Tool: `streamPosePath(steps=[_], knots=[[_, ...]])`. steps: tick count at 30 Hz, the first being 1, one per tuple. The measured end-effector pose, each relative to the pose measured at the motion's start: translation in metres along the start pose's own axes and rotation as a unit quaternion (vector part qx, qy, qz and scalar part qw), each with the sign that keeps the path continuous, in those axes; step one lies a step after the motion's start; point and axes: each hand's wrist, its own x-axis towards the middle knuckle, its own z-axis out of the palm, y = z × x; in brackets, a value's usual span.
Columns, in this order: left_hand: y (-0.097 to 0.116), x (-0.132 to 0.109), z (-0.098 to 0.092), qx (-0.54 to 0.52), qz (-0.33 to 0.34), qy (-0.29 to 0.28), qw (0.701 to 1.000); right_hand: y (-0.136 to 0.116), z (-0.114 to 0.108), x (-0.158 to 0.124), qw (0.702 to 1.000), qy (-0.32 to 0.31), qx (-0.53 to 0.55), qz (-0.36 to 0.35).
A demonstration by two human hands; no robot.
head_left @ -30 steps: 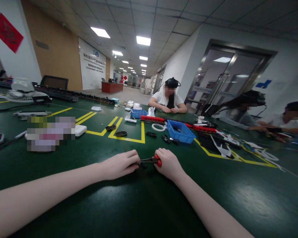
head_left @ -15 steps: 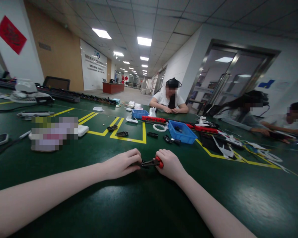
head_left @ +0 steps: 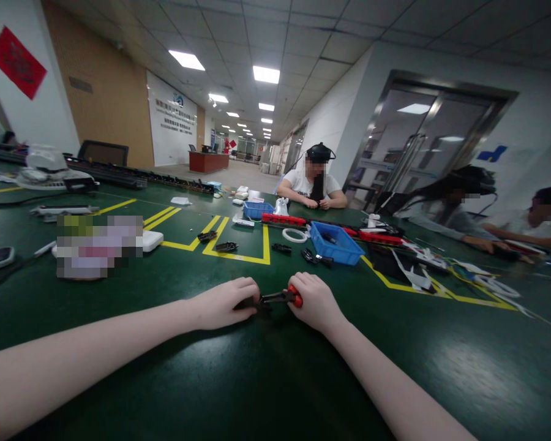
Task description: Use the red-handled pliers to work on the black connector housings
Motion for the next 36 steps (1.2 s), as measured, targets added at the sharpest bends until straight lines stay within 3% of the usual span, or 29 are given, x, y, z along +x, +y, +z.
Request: streamPosePath(steps=[9, 21, 36], knots=[[0.0005, 0.0004, -0.0005, 0.003, -0.029, 0.006, 1.000, -0.0014, -0.0033, -0.0011, 1.000, -0.007, 0.002, 0.012], [-0.0044, -0.0005, -0.0005, 0.025, 0.022, -0.010, 0.999, -0.0010, -0.0032, -0.0005, 1.000, -0.019, 0.004, 0.020], [-0.0003, 0.0020, -0.0023, 0.081, -0.042, -0.015, 0.996, -0.0040, -0.0032, 0.0021, 0.999, -0.025, -0.042, -0.019]])
